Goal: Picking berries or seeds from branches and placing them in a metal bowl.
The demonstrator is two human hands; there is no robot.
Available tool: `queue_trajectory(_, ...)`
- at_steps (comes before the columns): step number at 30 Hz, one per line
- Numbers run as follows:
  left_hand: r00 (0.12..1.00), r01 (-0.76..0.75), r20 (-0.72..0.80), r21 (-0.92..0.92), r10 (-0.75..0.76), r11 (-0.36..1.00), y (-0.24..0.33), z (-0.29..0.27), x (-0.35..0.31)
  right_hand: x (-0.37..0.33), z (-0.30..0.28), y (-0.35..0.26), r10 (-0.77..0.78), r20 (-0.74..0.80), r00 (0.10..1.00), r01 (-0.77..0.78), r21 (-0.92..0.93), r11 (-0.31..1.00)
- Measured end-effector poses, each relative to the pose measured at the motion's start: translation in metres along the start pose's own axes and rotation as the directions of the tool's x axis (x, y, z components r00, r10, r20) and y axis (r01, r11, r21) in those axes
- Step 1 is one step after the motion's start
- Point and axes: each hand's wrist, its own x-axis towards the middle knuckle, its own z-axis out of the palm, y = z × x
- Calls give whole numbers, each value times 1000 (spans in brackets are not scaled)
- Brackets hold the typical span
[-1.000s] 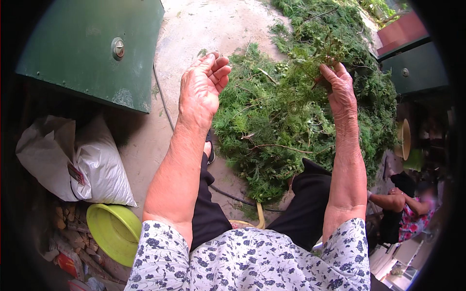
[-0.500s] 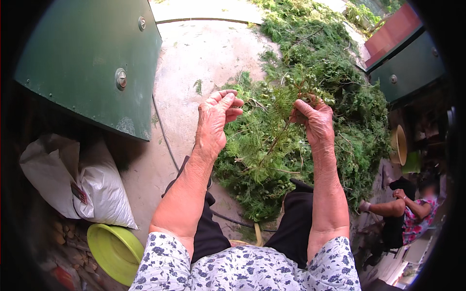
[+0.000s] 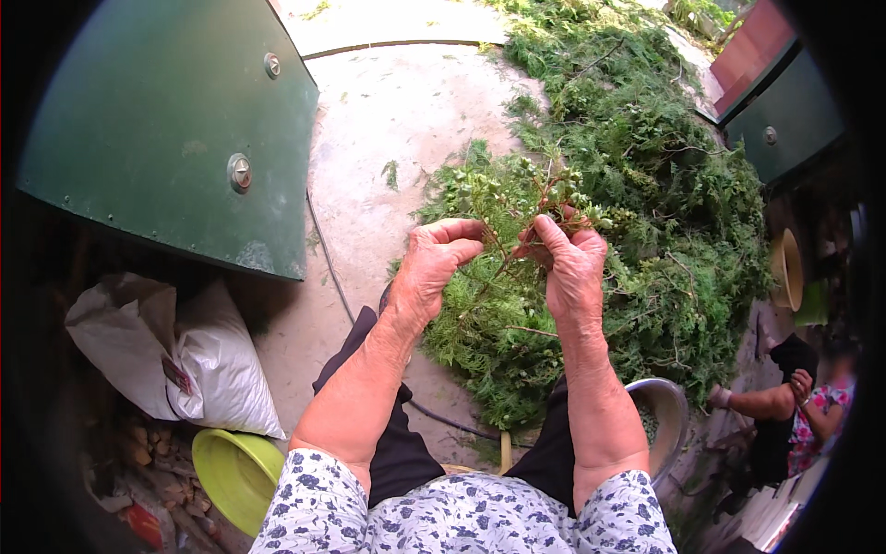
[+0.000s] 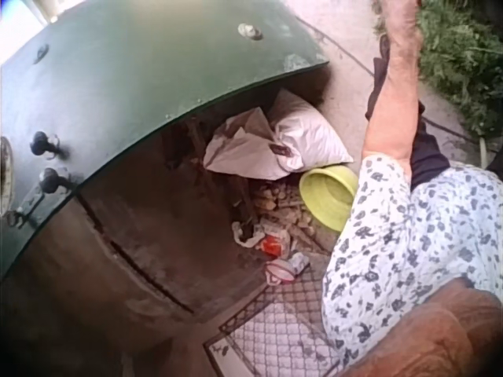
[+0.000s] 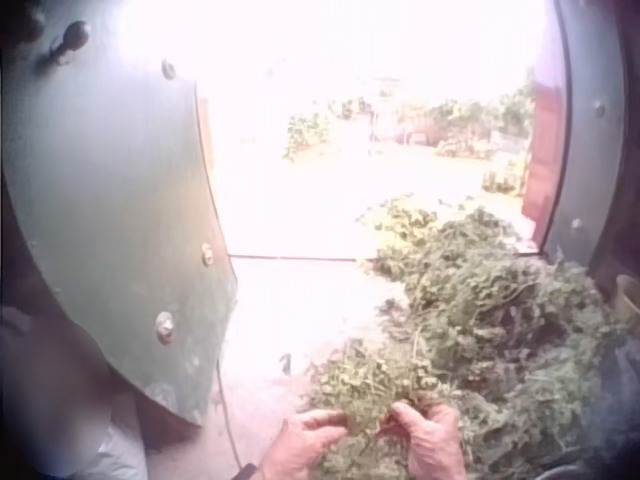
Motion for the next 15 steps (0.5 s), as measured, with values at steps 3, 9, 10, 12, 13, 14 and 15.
queue_trajectory(3,997,-21,76,-40,24,999,-3,1,1,-2,4,1,-12,14,1000,12,9,1000)
queue_trajectory(9,997,-70,14,-274,77,959,-18,2,8,-11,14,3,32,31,999,-34,57,998)
queue_trajectory(10,998,-55,-7,-326,56,944,-19,3,11,-10,12,4,18,-5,1000,-17,49,999)
queue_trajectory(12,998,-50,25,-342,62,938,-19,7,13,-6,5,8,12,-30,999,-12,25,1000)
queue_trajectory(13,998,-56,13,-310,63,949,-17,10,11,-6,4,8,4,-34,999,-3,27,1000)
queue_trajectory(14,998,-62,1,-278,64,959,-16,13,11,-5,4,8,-5,-37,999,6,28,1000)
queue_trajectory(15,998,-59,4,-279,63,959,-18,15,11,-5,3,7,-6,-41,999,7,27,1000)
